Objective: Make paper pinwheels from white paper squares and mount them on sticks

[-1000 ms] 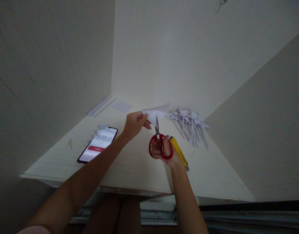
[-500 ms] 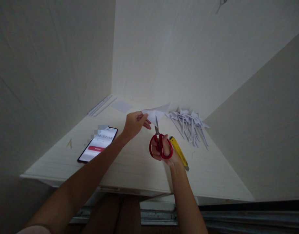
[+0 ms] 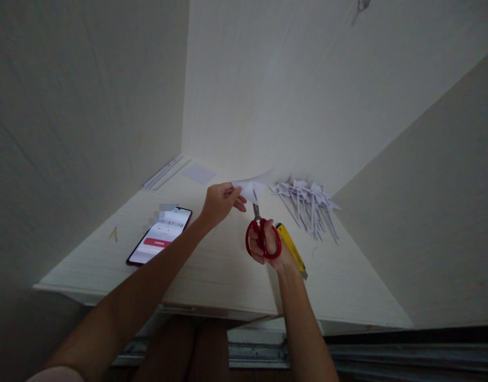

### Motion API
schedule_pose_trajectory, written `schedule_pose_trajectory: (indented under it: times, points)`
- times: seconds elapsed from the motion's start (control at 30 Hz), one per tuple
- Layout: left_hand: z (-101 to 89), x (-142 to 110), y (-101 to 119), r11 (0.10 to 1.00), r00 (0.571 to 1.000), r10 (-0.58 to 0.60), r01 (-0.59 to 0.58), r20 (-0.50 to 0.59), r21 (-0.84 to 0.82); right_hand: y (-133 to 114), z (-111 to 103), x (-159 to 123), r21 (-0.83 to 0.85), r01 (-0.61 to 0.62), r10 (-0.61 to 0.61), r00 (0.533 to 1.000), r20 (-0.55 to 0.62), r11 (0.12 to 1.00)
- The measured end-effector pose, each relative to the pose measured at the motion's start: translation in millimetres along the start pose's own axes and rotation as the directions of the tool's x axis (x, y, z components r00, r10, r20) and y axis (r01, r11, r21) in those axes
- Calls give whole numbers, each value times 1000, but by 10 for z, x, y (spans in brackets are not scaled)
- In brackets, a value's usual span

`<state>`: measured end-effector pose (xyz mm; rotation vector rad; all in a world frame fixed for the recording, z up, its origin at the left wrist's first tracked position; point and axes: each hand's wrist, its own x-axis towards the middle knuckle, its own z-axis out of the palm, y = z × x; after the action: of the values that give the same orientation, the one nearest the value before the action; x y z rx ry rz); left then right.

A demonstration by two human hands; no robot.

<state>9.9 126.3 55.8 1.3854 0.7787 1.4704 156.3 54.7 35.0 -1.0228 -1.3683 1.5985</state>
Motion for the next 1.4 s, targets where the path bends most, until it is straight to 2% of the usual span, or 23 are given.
schedule_pose_trajectory:
  times: [0.3,0.57,0.63,0.7,0.73,0.77,0.83,0.87,0.9,0.93,1.07,1.17,1.2,1.27,1.4]
  points:
    - [-12,17,-48,1000,1000,-7,7,2,-29,-50,42,8,-5,10,-10,1000,20,1000]
    - [-48,36,-64,999,992,33,-27,-123,46,48,73,-109,39,-46,45,999,24,998]
    - [-70,46,-72,995,985,48,-32,-164,94,68,58,-177,-15,-14,14,1000,-11,1000]
    - [-91,52,-74,989,979,74,-47,-187,143,42,21,-227,-105,81,-93,988,-123,991]
    - [-99,53,-70,985,979,88,-59,-186,160,10,-5,-239,-162,134,-168,960,-222,978]
    - [-106,51,-62,983,979,99,-68,-176,171,-32,-36,-241,-224,179,-248,908,-337,958]
    - [-113,44,-39,981,986,94,-68,-139,183,-127,-104,-218,-337,239,-396,738,-546,911]
    - [-114,38,-26,980,990,81,-58,-117,192,-170,-136,-196,-379,262,-451,659,-602,888]
    - [-112,33,-15,978,993,67,-46,-100,203,-203,-163,-169,-411,279,-491,613,-620,868]
    - [-109,28,-7,976,995,58,-38,-87,214,-223,-184,-137,-441,289,-520,598,-610,850]
    - [-87,20,-23,972,996,88,-79,-29,223,-182,-187,16,-559,242,-557,661,-504,793]
    - [-67,24,-61,977,995,93,-95,21,192,-115,-149,129,-584,224,-573,630,-523,780]
    - [-61,25,-70,981,996,81,-87,41,172,-102,-138,157,-569,228,-569,617,-543,790]
    - [-50,28,-75,991,996,50,-59,73,118,-93,-120,193,-506,241,-532,621,-576,828]
    - [-42,42,-44,1000,999,1,-2,47,21,-109,-86,201,-321,283,-425,677,-601,904]
